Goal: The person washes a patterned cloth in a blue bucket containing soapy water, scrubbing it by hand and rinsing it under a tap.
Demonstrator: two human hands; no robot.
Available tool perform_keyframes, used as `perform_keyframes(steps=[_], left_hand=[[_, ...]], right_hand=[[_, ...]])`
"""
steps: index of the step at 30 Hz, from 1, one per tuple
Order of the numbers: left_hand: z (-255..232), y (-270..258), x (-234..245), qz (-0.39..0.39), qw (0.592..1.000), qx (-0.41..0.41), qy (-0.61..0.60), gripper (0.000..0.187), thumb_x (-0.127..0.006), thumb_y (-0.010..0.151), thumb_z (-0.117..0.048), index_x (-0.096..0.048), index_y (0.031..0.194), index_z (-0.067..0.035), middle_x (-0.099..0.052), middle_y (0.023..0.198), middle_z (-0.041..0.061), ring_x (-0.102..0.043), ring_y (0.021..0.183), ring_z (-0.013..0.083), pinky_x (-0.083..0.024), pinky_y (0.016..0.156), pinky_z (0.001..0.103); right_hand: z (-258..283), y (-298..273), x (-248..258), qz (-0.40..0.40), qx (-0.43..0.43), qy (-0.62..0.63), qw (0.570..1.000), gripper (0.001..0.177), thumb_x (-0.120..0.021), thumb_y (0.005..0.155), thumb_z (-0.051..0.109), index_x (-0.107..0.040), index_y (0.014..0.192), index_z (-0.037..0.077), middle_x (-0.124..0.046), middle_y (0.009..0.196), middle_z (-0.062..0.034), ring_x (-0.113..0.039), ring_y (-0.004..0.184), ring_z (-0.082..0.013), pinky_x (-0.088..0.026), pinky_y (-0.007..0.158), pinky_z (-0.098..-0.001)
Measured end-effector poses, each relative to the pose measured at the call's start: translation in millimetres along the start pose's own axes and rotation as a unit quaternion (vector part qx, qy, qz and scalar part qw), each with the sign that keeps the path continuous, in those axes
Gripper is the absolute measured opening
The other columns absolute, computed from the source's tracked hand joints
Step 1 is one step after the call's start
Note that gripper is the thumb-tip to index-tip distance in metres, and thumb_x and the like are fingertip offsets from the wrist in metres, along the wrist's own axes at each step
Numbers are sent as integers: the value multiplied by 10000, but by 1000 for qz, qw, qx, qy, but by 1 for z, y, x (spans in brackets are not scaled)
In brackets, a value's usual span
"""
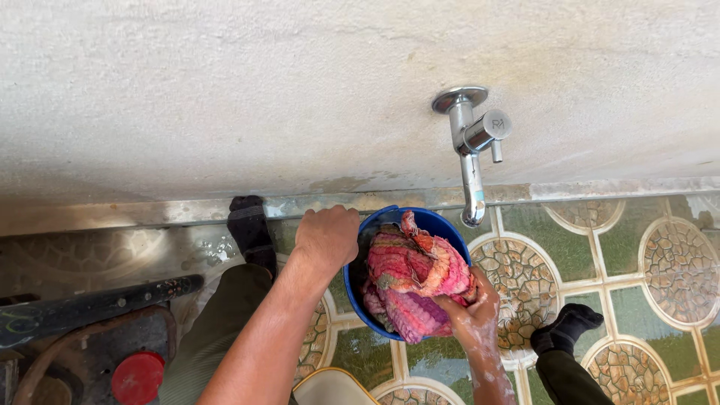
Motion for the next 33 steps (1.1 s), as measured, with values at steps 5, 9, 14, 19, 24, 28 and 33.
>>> perform_keyframes(steps=[5, 9, 14, 19, 24, 28, 33], left_hand=[[-3, -2, 8, -23, 1000, -17, -8, 238, -698, 838, -89, -696, 1073, -55, -719, 1045, 137, -717, 1007, 322, -515, 953, 475], [0, -2, 12, -36, 999, -16, -11, 217, -689, 855, -79, -703, 1070, -56, -728, 1022, 135, -723, 993, 321, -528, 937, 473], [-1, -4, 8, -17, 1000, -19, 11, 251, -690, 872, -89, -685, 1119, -45, -736, 986, 144, -745, 952, 301, -550, 917, 461], [-5, -10, 20, -50, 998, -36, -2, 252, -708, 846, -93, -692, 1091, -35, -725, 971, 151, -746, 929, 315, -568, 878, 458], [-12, -13, 39, -113, 991, -71, -20, 235, -701, 794, -5, -708, 1028, -10, -724, 967, 176, -753, 903, 337, -599, 842, 450], [-14, -17, 49, -158, 982, -92, -49, 291, -742, 714, -6, -719, 1004, -5, -718, 946, 186, -735, 902, 361, -567, 879, 489], [-11, -18, 47, -156, 983, -85, -43, 282, -728, 718, 20, -727, 999, -4, -725, 947, 186, -744, 911, 354, -549, 947, 501]], right_hand=[[30, -9, 22, -12, 43, 28, 999, 466, -794, 641, -85, -624, 1072, -31, -765, 954, -165, -768, 834, -222, -634, 771, -356], [66, -16, 36, -5, 92, 41, 995, 413, -786, 665, -87, -623, 1041, -36, -763, 962, -161, -758, 843, -199, -636, 761, -341], [97, -19, 45, 1, 137, 60, 989, 404, -781, 673, -98, -618, 1036, -26, -759, 977, -148, -760, 860, -179, -638, 771, -324], [108, -19, 46, -18, 147, 67, 987, 437, -797, 641, -110, -621, 1031, -26, -745, 984, -142, -746, 881, -176, -619, 779, -317], [109, -18, 49, -39, 120, 57, 990, 440, -775, 629, -133, -632, 1033, -33, -746, 978, -142, -728, 872, -169, -600, 788, -315], [111, -19, 52, -51, 105, 65, 991, 460, -755, 614, -148, -633, 1042, -31, -745, 988, -129, -726, 879, -161, -596, 797, -305], [114, -22, 54, -48, 104, 85, 990, 450, -734, 614, -157, -630, 1034, -32, -748, 991, -131, -728, 888, -163, -598, 804, -306]])
Point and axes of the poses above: each hand's wrist, its own y-axis towards the middle knuckle, its own x-axis out of the back of the hand, z = x × y, the point moved 9 cm from there along y, towards the middle knuckle
